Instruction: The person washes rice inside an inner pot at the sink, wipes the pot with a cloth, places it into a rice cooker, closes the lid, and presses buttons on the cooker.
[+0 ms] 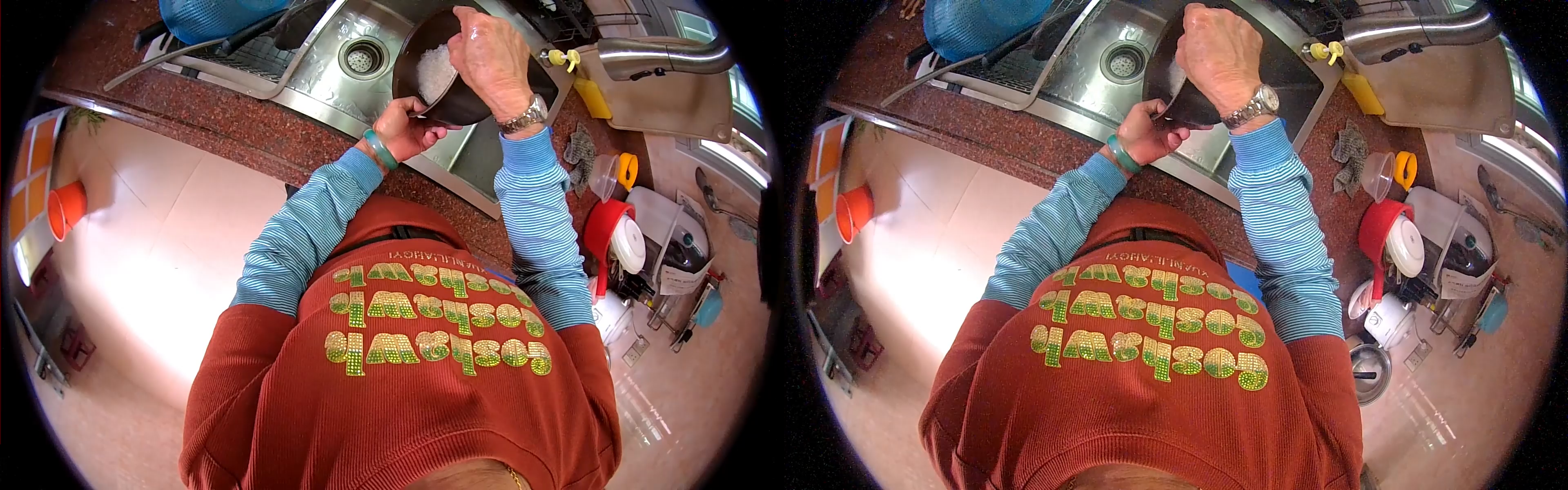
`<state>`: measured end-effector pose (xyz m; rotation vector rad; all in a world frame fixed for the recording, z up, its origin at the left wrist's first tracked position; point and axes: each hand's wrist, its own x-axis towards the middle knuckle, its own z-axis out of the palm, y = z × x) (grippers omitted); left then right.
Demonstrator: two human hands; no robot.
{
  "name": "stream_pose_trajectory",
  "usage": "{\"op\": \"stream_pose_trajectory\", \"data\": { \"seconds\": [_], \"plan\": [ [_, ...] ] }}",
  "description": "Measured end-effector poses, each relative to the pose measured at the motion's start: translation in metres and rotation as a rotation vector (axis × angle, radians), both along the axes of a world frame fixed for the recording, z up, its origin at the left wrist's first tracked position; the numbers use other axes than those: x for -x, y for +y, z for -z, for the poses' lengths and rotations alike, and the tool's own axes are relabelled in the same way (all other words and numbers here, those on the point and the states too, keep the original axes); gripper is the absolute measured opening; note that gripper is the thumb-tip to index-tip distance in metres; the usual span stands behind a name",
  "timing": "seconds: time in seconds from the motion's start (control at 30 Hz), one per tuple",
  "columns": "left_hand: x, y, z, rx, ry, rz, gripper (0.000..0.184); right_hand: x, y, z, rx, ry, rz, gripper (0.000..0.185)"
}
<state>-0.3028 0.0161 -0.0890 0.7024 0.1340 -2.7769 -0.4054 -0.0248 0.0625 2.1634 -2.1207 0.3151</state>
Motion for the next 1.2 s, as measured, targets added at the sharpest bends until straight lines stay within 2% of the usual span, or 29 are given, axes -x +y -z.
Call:
{"op": "stream_pose_trajectory", "data": {
  "seconds": [0.13, 0.43, 0.9, 1.2],
  "plan": [
    [0.0, 0.0, -0.003, -0.001, -0.041, -0.002, 0.041, -0.001, 0.0, 0.0, -0.004, 0.008, -0.008, 0.01],
    [0.0, -0.001, 0.005, -0.01, 0.059, 0.017, 0.043, 0.001, -0.001, 0.005, 0.03, 0.021, -0.014, 0.01],
    [-0.002, 0.0, -0.007, -0.022, -0.019, -0.007, 0.032, 0.003, 0.0, 0.009, 0.079, 0.036, -0.061, 0.013],
    [-0.001, -0.001, 0.002, -0.043, 0.051, 0.004, 0.035, 0.005, 0.0, 0.012, 0.091, 0.037, -0.086, 0.015]
  ]
}}
